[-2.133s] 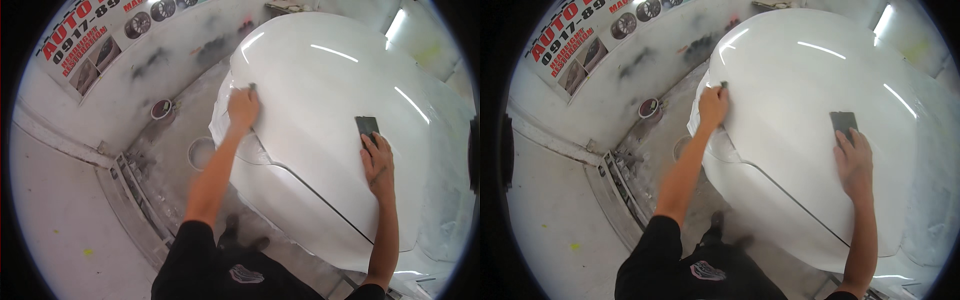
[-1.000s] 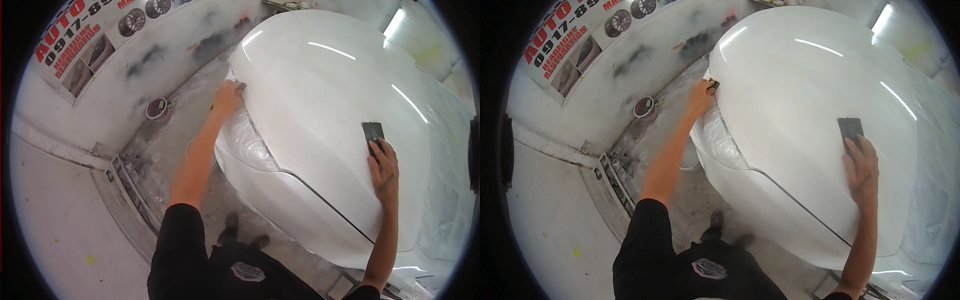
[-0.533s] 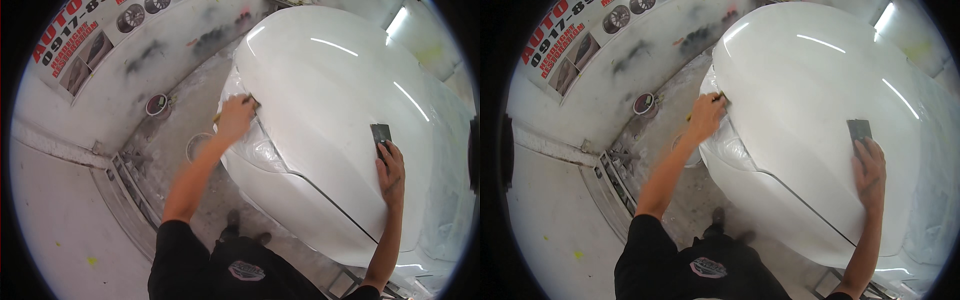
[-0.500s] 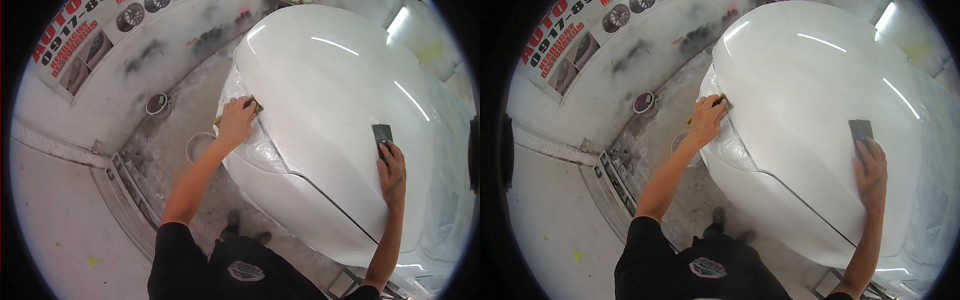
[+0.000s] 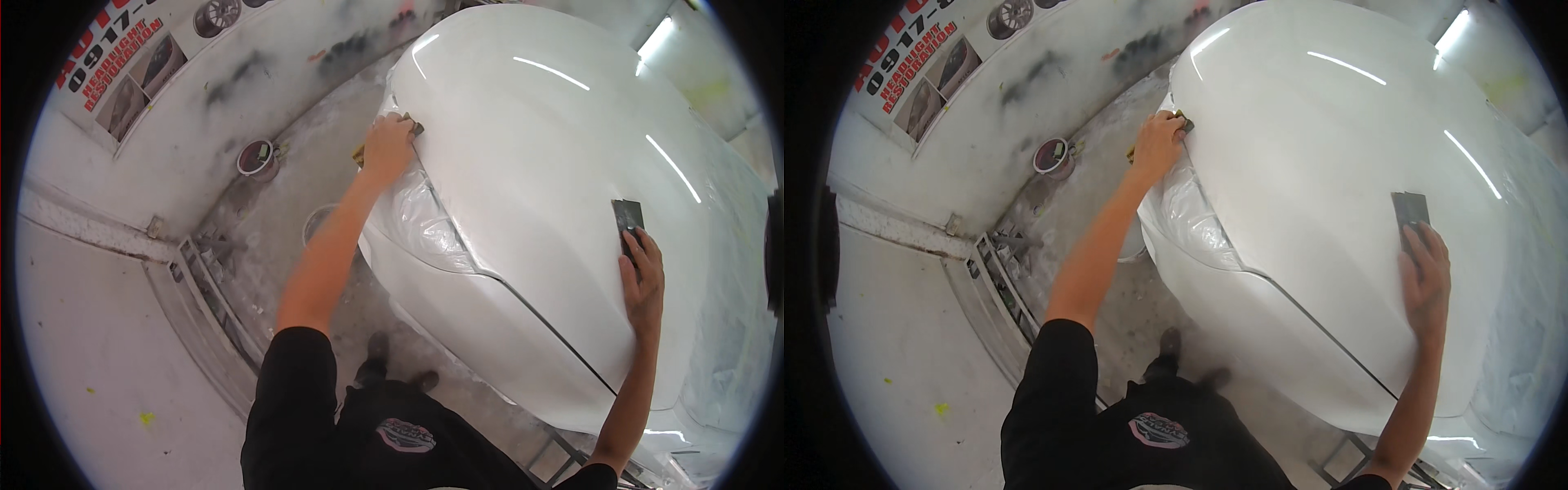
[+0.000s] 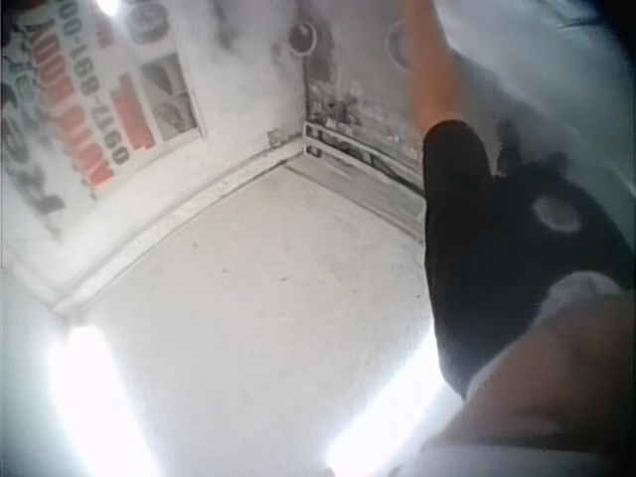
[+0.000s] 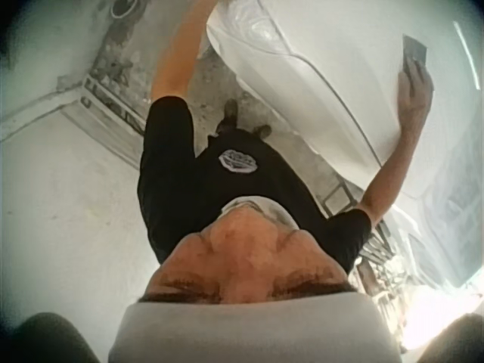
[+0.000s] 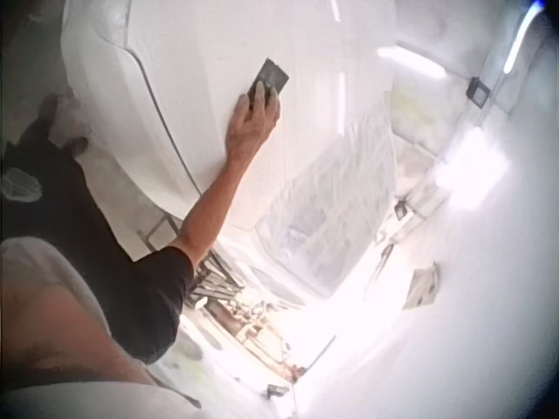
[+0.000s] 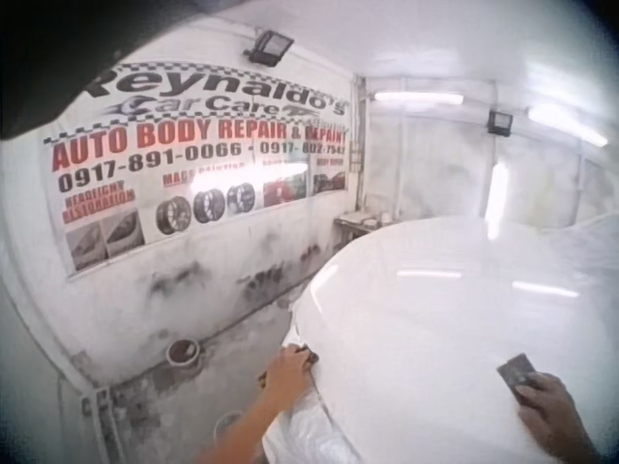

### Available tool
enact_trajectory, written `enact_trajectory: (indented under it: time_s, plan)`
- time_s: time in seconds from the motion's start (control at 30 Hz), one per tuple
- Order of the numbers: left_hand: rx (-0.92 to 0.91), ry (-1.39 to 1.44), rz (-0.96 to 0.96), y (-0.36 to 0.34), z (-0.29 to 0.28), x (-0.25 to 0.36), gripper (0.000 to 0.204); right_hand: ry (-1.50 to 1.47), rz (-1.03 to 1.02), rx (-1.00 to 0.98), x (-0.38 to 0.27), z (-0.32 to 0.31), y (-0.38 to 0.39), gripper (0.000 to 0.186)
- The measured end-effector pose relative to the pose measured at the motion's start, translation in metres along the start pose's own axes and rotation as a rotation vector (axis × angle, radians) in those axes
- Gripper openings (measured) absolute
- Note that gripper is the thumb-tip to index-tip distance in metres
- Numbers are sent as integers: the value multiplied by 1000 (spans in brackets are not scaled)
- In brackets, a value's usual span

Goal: Sanding the hood and body of a white car using sanding blocks and water.

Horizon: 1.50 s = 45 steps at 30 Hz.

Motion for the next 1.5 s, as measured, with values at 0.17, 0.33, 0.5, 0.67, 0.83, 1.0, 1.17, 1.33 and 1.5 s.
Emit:
enact_trajectory:
  time_s: [0.17, 0.33, 0.5, 0.67, 0.83, 1.0, 1.17, 1.33, 1.5]
  plan:
    - [-54, 60, 117, 62, -13, 77, 29, 57, 47, -1, 5, -8, 3, 41]
    - [5, 20, -22, 12, -6, 21, 17, 1, 8, 8, -3, -8, 1, 41]
    - [-15, -46, 109, 62, -5, 60, 27, 76, 51, -15, -4, -10, 4, 41]
    - [9, 5, 25, 22, -14, 23, 31, 25, 46, -2, 0, -8, 8, 41]
    - [-43, -92, 137, 67, -11, 76, 33, 53, 53, -3, -1, -7, 8, 41]
    - [78, -30, -18, 37, -28, 60, 20, 56, -54, 10, -10, -11, 4, 41]
    - [34, 27, -72, 55, -11, 100, 25, 61, -13, 3, 1, -12, 7, 41]
    - [238, 135, 18, 83, -43, 150, 34, 77, -17, 8, 5, -16, 11, 41]
    - [129, 40, -274, 0, -40, 99, 23, 44, -19, 6, 2, -10, 14, 40]
Point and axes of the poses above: each hand's wrist, its own y-axis away from the middle knuckle, its own z-axis out of the palm, x = y × z, the point moved 10 cm from there along -y, towards the middle knuckle, and after that the axes turned 9 degrees about -y, right-handed, at the moved point
